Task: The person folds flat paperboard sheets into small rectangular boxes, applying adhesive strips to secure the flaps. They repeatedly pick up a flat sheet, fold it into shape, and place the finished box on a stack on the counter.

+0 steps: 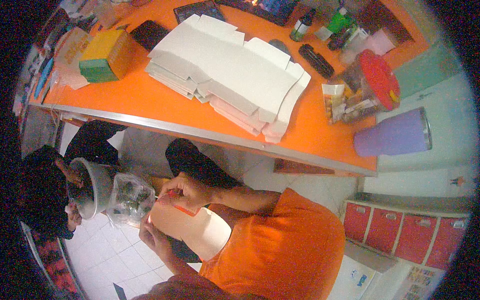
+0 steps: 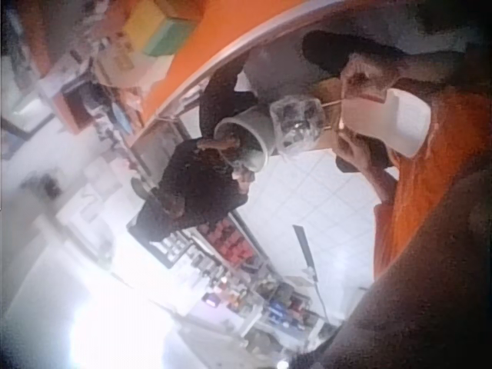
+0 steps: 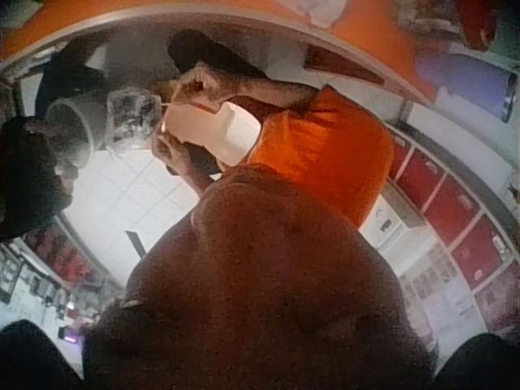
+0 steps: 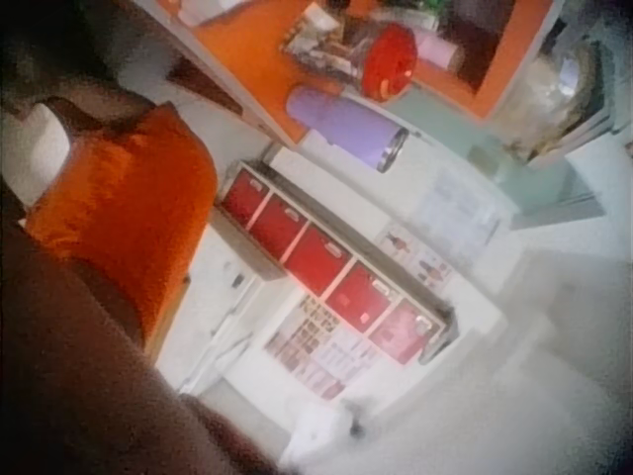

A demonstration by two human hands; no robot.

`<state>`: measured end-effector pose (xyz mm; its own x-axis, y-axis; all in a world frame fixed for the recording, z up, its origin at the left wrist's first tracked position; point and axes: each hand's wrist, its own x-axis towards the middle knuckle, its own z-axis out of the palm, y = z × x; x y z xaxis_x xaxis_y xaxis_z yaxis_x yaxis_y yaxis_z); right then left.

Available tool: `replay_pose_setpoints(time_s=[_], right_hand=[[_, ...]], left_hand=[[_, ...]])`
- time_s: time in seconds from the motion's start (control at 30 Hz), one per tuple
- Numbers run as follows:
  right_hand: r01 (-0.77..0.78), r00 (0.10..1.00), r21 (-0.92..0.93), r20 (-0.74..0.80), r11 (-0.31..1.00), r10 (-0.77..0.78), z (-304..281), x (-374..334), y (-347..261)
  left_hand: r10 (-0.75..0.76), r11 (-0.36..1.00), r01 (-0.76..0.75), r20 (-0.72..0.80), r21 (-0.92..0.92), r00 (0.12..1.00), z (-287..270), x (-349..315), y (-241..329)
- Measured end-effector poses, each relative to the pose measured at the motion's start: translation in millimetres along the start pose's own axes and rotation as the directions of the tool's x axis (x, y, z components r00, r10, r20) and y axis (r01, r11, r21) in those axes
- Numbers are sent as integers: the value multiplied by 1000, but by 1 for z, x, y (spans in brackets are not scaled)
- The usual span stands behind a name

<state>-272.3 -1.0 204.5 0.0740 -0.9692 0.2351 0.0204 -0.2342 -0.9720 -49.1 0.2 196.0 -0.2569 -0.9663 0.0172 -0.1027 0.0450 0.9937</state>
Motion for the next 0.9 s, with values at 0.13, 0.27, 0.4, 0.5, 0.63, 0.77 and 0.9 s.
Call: replay_pose_setpoints(time_s=[0.13, 0.27, 0.4, 0.5, 0.63, 0.77, 0.9], right_hand=[[73, 992, -50, -101, 996, -78, 7, 0, -6], [77, 990, -151, -109, 986, -94, 13, 2, -7], [148, 975, -284, -120, 947, -189, 20, 6, -7], [3, 997, -217, -80, 976, -21, 18, 10, -8], [107, 989, 75, -106, 991, -99, 18, 14, -10], [-108, 987, -90, 107, 990, 117, -4, -15, 5], [-141, 990, -144, -12, 979, 141, -3, -18, 7]], left_hand=[[112, 986, -83, -208, 146, 972, 16, 2, -3], [241, 944, -140, -335, 299, 911, 35, 7, 15], [319, 915, -157, -429, 371, 845, 41, 9, 8], [298, 913, -119, -437, 391, 848, 42, 11, 18], [223, 959, -109, -461, 260, 859, 34, 12, 15], [151, 984, -95, -419, 152, 896, 33, 10, 12], [3, 993, 24, -229, 113, 973, 39, -7, 20]])
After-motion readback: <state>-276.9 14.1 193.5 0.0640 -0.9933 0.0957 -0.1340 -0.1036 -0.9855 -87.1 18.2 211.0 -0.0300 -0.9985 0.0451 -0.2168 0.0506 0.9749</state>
